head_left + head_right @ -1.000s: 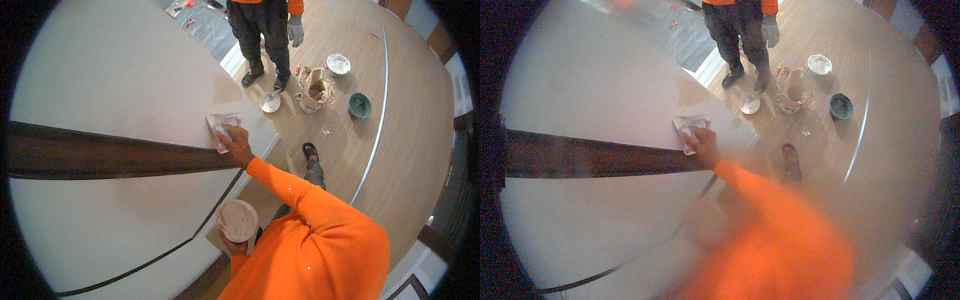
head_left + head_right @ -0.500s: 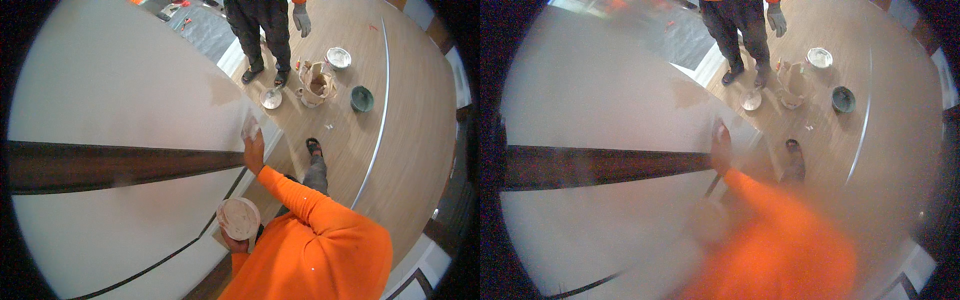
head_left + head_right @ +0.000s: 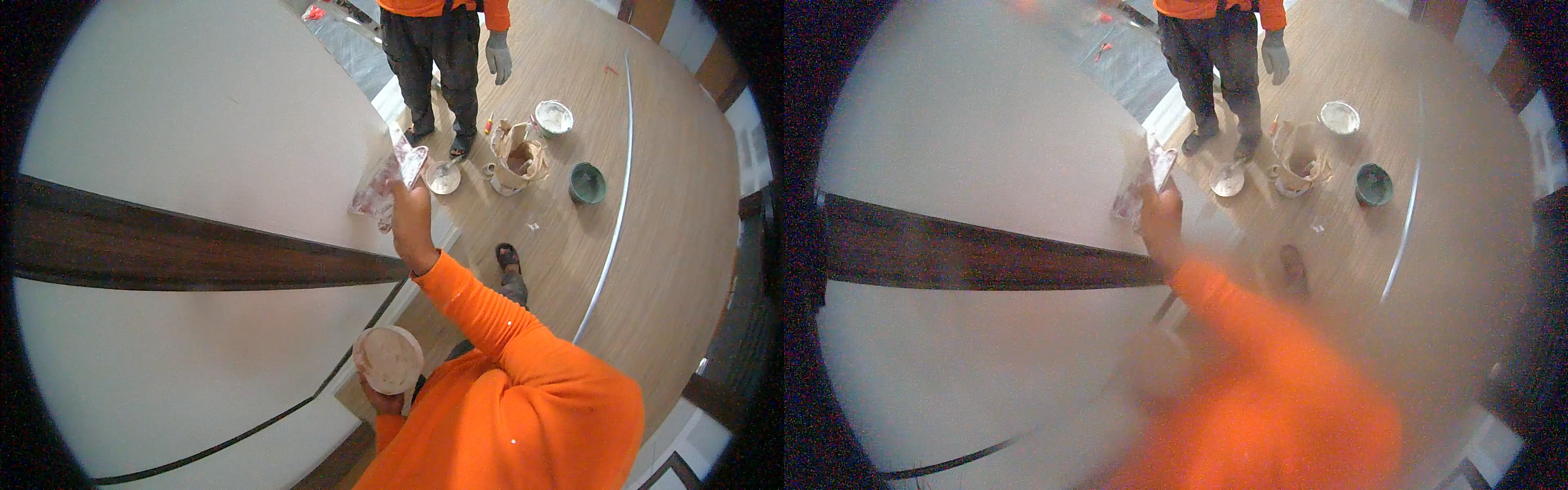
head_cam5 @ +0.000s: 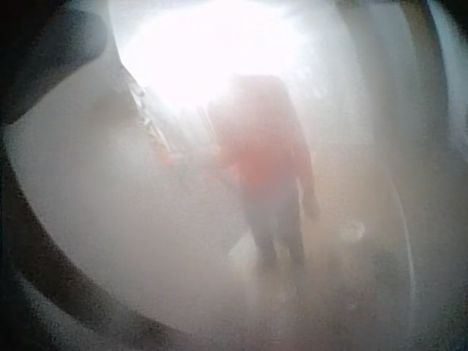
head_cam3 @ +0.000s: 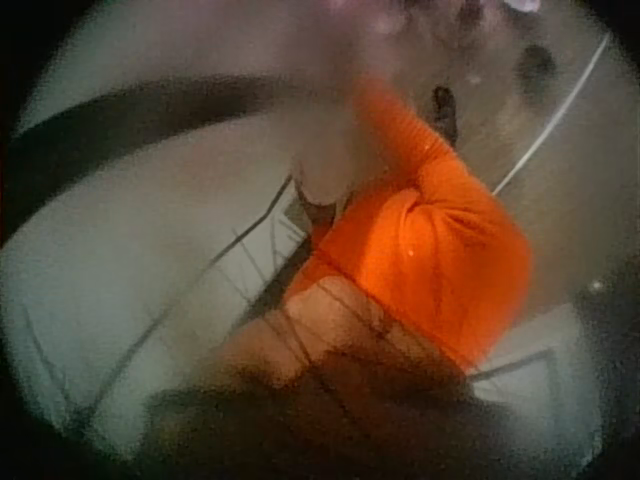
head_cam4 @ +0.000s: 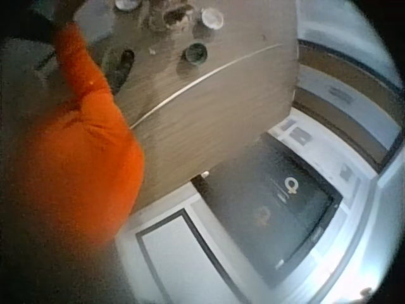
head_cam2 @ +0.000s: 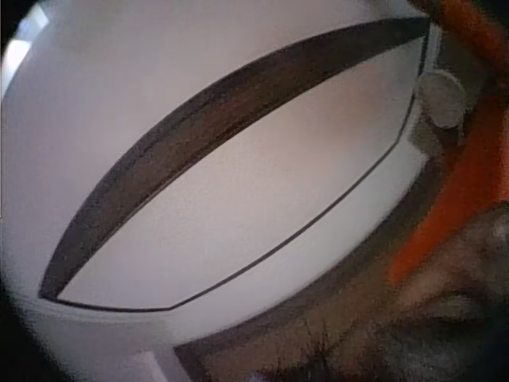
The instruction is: The person applies white plaster to a wall using a putty knife and a container. They repeatedly scoop the material and smooth it onto the surface, then apply a strip of white tape along a seam.
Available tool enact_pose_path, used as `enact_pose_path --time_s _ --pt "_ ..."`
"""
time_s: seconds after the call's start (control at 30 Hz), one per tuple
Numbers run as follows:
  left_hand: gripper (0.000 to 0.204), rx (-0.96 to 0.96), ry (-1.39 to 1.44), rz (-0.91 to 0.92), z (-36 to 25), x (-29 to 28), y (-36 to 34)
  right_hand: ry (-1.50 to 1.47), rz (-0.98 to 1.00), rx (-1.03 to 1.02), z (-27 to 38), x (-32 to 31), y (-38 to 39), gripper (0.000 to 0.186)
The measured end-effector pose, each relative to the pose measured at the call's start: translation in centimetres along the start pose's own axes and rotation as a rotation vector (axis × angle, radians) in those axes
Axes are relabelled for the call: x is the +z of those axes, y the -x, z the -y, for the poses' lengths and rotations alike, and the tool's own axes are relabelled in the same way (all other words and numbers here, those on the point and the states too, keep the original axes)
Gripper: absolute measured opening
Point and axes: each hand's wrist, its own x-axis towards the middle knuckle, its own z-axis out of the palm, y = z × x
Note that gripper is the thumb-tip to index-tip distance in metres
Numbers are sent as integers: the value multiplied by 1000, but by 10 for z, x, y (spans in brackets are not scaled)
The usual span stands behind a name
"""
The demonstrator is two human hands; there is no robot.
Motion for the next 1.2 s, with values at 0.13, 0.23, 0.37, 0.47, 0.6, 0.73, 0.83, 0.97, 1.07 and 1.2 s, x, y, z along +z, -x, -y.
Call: enact_pose_path --time_s 0.13,0.23,0.37,0.47,0.6,0.73,0.83,0.97,1.07,1.2 --pt "63 6 -30 -5 -2 4 0 -45 73 18 10 -6 27 42" --pt "62 20 -12 11 5 -20 -2 498 -56 -455 -31 -34 25 47" --pt "62 -17 -12 -63 -3 -6 2 737 -54 -641 -84 -53 7 55" --pt "63 -19 -53 -72 -6 -4 4 824 -47 -801 -103 -46 -1 61" --pt "64 -2 -79 -77 -8 -7 8 886 -46 -801 -112 -27 -12 67" --pt "64 0 -100 -61 -8 -8 5 867 -55 -795 -121 -11 -17 71" --pt "64 0 -102 -54 -8 -8 2 801 108 -850 -136 -28 7 70" --pt "64 2 -108 -47 -8 -8 1 758 169 -752 -119 -48 26 65" --pt "64 4 -115 -29 -6 -5 -1 816 1 -749 -106 -44 9 66" --pt "64 2 -132 -3 -7 -2 -5 944 -58 -752 -106 -23 -17 67"
